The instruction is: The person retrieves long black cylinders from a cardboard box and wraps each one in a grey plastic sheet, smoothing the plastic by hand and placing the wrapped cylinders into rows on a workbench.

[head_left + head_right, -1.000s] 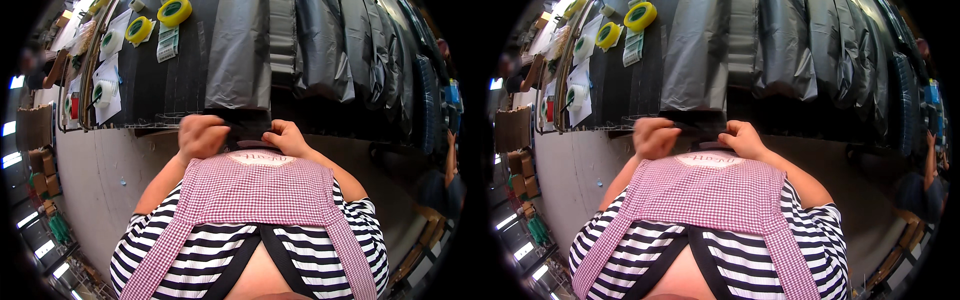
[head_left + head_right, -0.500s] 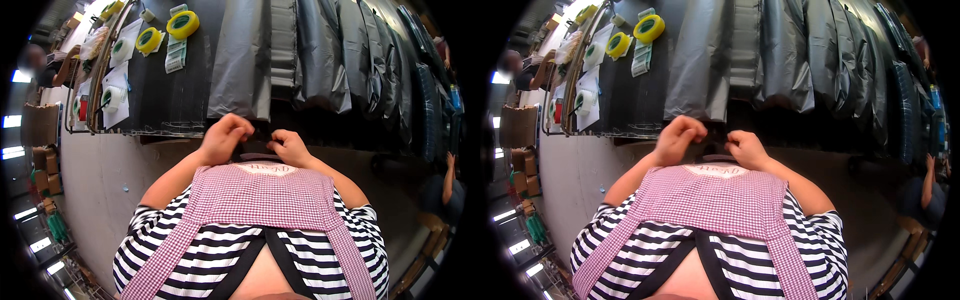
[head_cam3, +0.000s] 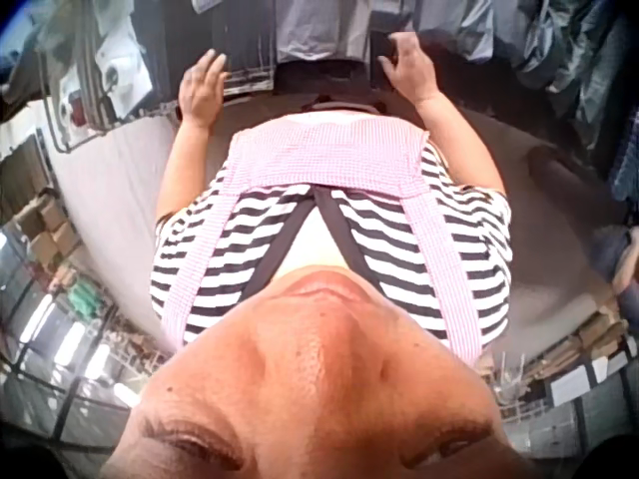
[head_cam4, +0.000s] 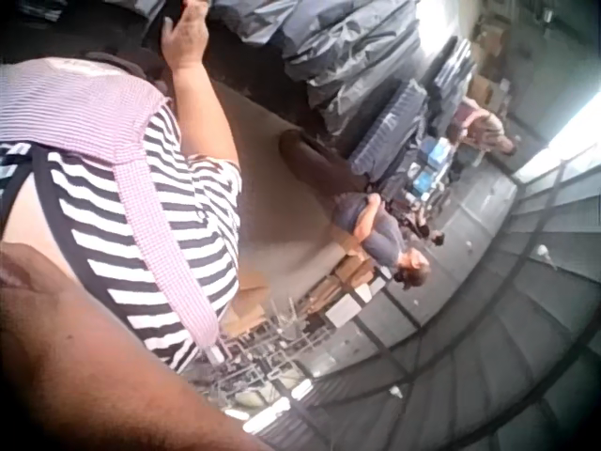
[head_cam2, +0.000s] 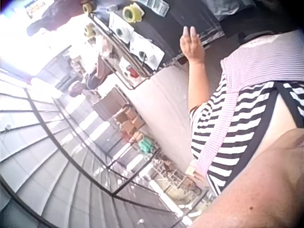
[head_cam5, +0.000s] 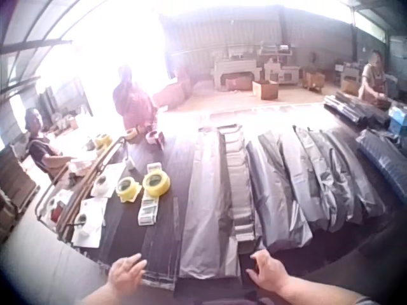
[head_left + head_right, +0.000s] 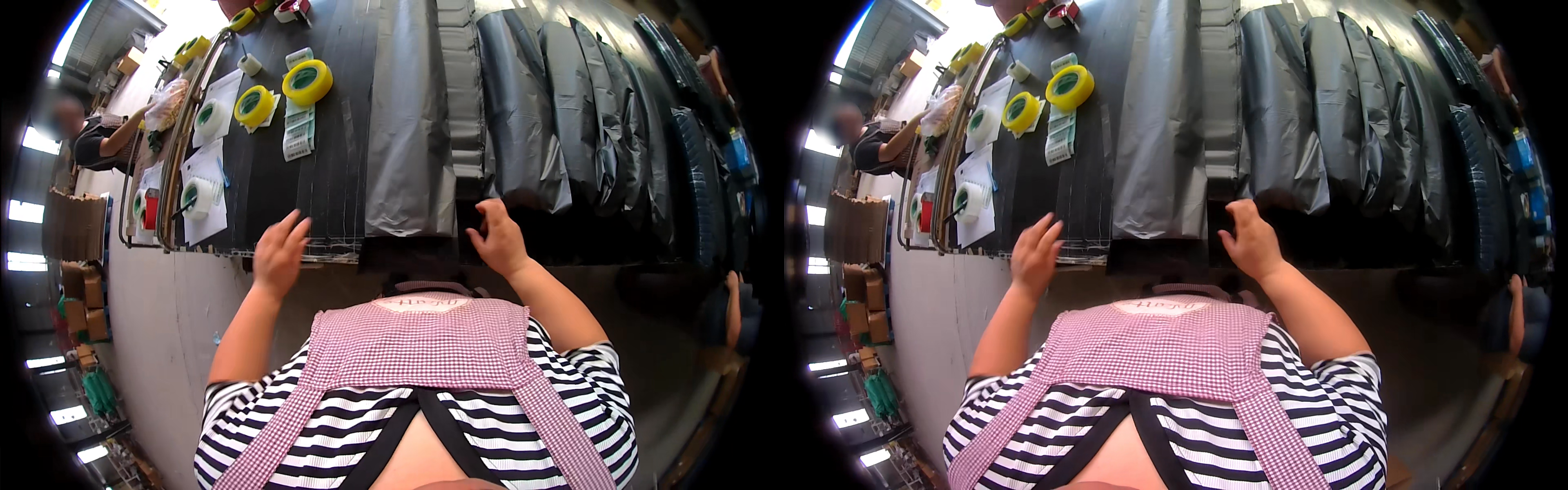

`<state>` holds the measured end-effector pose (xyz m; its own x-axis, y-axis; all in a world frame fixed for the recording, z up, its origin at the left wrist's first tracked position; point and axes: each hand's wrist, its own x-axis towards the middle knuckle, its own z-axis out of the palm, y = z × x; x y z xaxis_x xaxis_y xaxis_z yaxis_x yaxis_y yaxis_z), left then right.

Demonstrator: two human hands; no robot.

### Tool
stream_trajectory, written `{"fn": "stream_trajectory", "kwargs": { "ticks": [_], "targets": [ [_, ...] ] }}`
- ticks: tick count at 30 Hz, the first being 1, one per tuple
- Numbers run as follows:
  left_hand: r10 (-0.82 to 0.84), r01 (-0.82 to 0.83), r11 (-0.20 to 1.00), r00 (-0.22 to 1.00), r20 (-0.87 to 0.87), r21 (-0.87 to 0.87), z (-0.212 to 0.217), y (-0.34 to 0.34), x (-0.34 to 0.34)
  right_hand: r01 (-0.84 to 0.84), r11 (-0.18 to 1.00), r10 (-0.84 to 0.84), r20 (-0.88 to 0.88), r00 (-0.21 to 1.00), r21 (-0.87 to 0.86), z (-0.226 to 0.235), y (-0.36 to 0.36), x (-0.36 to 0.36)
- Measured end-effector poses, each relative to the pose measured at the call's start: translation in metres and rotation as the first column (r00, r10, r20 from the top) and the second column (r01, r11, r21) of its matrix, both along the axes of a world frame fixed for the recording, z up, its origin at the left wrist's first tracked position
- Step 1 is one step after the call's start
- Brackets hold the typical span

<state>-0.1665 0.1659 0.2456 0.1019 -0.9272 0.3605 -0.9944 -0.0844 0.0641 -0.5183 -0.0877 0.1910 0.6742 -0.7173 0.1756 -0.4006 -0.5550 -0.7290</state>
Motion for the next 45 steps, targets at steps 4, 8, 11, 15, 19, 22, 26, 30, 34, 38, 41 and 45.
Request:
{"fn": "stream_trajectory", "kwargs": {
  "ticks": [4,8,11,15,19,22,26,30,34,38,41,45],
  "targets": [
    [-0.372,0.397,0.890,0.917,0.146,-0.224,-0.003,-0.126,-0.009,-0.082,0.879,0.082,-0.020,0.996,-0.470,-0.013,-0.019,0.048],
    [-0.552,0.603,0.774,0.792,0.260,-0.192,-0.002,-0.191,-0.002,-0.148,0.775,0.138,-0.064,0.988,-0.614,-0.008,-0.040,0.067],
    [-0.667,0.702,0.711,0.695,0.270,-0.050,-0.007,-0.197,0.012,-0.322,0.674,0.223,-0.233,0.947,-0.665,0.033,-0.052,0.071],
    [-0.703,0.704,0.704,0.710,0.050,-0.097,-0.022,-0.188,0.008,-0.536,0.540,0.377,-0.383,0.843,-0.648,0.104,-0.055,0.065],
    [-0.689,0.691,0.722,0.717,-0.106,-0.014,-0.048,-0.172,-0.013,-0.668,0.660,0.583,-0.328,0.744,-0.343,0.083,-0.053,0.047],
    [-0.678,0.670,0.735,0.724,-0.125,-0.104,-0.058,-0.168,-0.014,-0.525,0.729,0.556,-0.067,0.828,-0.439,0.067,-0.064,0.049],
    [-0.663,0.652,0.749,0.741,-0.108,-0.120,-0.067,-0.168,-0.008,-0.469,0.715,0.525,-0.044,0.850,-0.518,0.050,-0.081,0.050],
    [-0.670,0.642,0.734,0.739,-0.076,-0.221,-0.075,-0.165,-0.011,-0.558,0.591,0.540,-0.229,0.810,-0.583,0.057,-0.078,0.054],
    [-0.661,0.640,0.745,0.747,-0.076,-0.185,-0.072,-0.169,-0.011,-0.685,0.582,0.562,-0.391,0.728,-0.439,0.053,-0.087,0.056],
    [-0.638,0.651,0.759,0.745,-0.198,0.003,-0.060,-0.171,-0.002,-0.712,0.579,0.589,-0.400,0.702,-0.397,0.065,-0.088,0.058],
    [-0.602,0.641,0.767,0.725,-0.334,0.010,-0.049,-0.167,-0.003,-0.683,0.565,0.601,-0.337,0.725,-0.463,0.074,-0.086,0.069],
    [-0.597,0.640,0.768,0.730,-0.333,0.027,-0.054,-0.171,-0.001,-0.780,0.466,0.664,-0.416,0.621,-0.418,0.070,-0.093,0.093]
  ]
}}
